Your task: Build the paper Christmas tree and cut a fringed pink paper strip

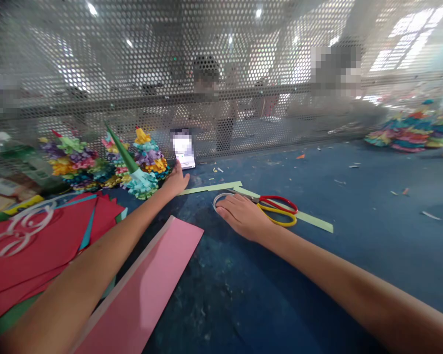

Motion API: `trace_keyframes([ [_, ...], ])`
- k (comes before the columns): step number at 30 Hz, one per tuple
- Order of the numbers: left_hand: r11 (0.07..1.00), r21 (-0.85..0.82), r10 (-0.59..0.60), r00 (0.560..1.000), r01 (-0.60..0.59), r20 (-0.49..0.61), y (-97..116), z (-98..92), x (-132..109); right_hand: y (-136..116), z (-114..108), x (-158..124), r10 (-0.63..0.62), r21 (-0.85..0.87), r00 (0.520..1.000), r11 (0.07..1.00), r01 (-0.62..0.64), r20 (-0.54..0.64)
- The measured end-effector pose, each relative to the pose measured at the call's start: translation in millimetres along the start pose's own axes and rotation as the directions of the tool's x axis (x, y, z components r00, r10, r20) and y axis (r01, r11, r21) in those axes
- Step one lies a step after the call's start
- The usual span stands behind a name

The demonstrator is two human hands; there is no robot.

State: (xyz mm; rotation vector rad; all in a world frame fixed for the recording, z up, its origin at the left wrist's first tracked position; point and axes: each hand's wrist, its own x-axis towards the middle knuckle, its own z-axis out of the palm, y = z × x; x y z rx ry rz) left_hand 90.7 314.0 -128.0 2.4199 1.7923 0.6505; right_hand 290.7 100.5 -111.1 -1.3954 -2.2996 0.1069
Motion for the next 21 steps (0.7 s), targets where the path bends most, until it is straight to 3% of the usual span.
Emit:
trace_keyframes([
  [21, 0.992, 0.075, 0.103, 0.995, -0.104, 0.015, -9, 6.8, -1, -2, -3, -19, 0.006, -0.018, 1.000, 1.000, -0.006, -0.017],
])
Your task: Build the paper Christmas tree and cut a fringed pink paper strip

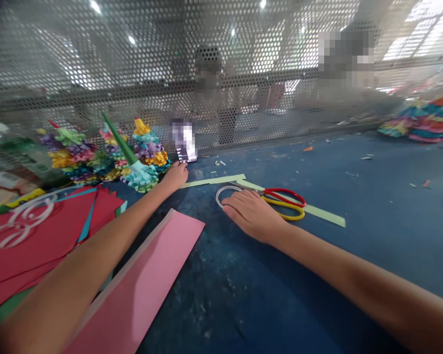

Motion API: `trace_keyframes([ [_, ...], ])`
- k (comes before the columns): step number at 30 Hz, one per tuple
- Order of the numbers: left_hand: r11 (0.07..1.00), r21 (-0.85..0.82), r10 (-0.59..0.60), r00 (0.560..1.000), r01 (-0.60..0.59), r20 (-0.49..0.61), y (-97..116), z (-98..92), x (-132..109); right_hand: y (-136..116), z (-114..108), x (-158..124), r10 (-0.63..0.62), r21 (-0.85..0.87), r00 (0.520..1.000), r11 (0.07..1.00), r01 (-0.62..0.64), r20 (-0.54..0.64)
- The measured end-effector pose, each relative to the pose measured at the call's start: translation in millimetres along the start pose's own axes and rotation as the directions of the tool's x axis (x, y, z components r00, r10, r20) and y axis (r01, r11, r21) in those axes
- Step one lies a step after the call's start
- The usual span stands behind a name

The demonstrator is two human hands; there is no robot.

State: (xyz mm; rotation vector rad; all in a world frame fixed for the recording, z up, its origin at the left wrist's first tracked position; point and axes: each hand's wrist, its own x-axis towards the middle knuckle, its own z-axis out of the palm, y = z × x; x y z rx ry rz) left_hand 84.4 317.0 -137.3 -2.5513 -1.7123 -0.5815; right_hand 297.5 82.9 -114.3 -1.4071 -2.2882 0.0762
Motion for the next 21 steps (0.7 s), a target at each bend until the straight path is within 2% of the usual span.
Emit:
trace_keyframes([
  [7, 0.998, 0.020, -0.051, 0.999, 0.051, -0.019, -0.5, 1.1, 0.6, 0.9, 0.1, 2.0, -0.005, 0.030, 1.000, 1.000, 0.004, 0.017],
  [21, 0.998, 0.016, -0.067, 0.998, 0.068, -0.014, 5.5, -6.7, -2.2, 2.1, 0.7, 4.2, 0.003, 0.073, 0.999, 0.997, -0.006, 0.039],
])
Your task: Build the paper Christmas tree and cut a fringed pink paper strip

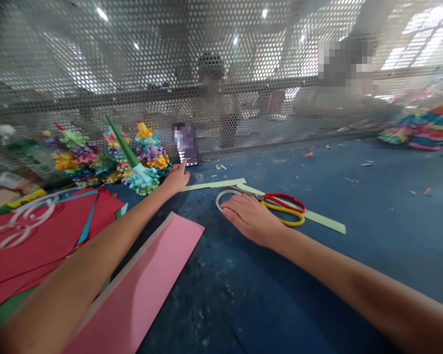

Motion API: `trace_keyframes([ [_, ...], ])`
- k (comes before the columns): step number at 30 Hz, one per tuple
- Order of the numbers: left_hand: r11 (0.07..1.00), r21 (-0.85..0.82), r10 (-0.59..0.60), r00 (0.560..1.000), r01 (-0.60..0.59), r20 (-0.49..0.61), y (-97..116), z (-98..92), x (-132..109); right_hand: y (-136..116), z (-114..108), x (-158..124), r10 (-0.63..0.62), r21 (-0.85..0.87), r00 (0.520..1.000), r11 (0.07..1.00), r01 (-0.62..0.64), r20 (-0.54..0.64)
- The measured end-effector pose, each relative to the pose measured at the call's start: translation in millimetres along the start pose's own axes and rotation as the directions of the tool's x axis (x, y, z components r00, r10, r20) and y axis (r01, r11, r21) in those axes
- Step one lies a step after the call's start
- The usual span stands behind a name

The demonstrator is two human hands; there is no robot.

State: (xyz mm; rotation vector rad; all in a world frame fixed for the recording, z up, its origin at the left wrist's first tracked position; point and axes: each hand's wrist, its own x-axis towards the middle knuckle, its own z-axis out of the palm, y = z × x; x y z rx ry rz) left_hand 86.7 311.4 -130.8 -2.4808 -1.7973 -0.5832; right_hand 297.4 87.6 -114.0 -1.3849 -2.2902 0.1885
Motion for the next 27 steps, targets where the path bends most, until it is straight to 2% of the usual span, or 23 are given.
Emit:
trace_keyframes([
  [9, 1.000, -0.001, 0.029, 1.000, -0.029, 0.001, -0.9, 0.1, -0.6, -0.3, -0.4, 1.5, 0.017, 0.023, 1.000, 1.000, -0.018, 0.018],
  [22, 0.998, 0.065, 0.012, 1.000, -0.012, -0.014, -0.6, 1.8, -0.1, -2.1, -1.0, 3.3, 0.050, 0.016, 0.998, 0.999, -0.051, 0.046],
  [27, 0.997, 0.071, 0.004, 1.000, -0.003, -0.011, -2.0, 4.9, 1.4, -0.8, 0.2, 3.2, 0.013, 0.002, 1.000, 1.000, -0.013, 0.016],
])
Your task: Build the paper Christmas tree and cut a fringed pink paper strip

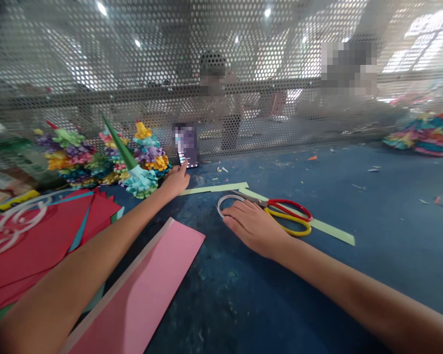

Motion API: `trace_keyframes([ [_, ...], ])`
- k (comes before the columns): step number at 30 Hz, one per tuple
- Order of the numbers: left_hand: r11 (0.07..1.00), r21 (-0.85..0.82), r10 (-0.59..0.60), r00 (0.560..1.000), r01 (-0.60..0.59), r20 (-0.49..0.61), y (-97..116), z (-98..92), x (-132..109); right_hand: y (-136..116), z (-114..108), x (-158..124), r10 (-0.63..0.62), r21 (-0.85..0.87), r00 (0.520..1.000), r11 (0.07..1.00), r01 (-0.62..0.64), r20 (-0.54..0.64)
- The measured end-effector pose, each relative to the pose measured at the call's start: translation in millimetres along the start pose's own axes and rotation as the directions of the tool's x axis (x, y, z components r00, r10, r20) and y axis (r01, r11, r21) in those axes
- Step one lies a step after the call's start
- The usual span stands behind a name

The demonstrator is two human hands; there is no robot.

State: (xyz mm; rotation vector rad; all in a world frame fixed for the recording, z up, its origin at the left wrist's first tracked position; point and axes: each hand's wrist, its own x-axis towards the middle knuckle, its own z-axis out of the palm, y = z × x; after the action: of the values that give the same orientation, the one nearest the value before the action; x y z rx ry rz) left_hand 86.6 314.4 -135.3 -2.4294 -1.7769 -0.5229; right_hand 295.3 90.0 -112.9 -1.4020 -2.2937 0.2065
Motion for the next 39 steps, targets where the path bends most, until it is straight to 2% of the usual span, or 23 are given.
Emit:
trace_keyframes([
  [8, 0.999, -0.007, 0.038, 0.999, -0.038, 0.005, 0, -2.7, -1, 2, 1, 0, -0.007, 0.001, 1.000, 1.000, 0.007, 0.013],
  [15, 1.000, 0.016, 0.004, 0.999, -0.004, -0.041, 0, 1.9, 0, 0, 0, 0, 0.000, 0.009, 1.000, 1.000, 0.000, 0.026],
  [19, 1.000, 0.018, -0.001, 0.999, 0.002, -0.033, 0, 1.8, 0, 0, -1, 0, -0.008, 0.010, 1.000, 1.000, 0.007, 0.022],
  [29, 0.999, 0.030, 0.029, 0.997, -0.031, 0.066, 2, -8.6, 0, -1, -3, 0, -0.016, -0.002, 1.000, 1.000, 0.016, 0.022],
  [33, 0.998, 0.064, 0.011, 0.998, -0.015, 0.059, 4, -12.3, 2, -1, -2, 1, -0.018, -0.005, 1.000, 1.000, 0.018, 0.023],
  [39, 0.992, 0.113, 0.044, 0.998, -0.050, 0.053, 6, -22.7, 11, -3, -2, 4, -0.033, -0.037, 0.999, 0.999, 0.034, 0.017],
])
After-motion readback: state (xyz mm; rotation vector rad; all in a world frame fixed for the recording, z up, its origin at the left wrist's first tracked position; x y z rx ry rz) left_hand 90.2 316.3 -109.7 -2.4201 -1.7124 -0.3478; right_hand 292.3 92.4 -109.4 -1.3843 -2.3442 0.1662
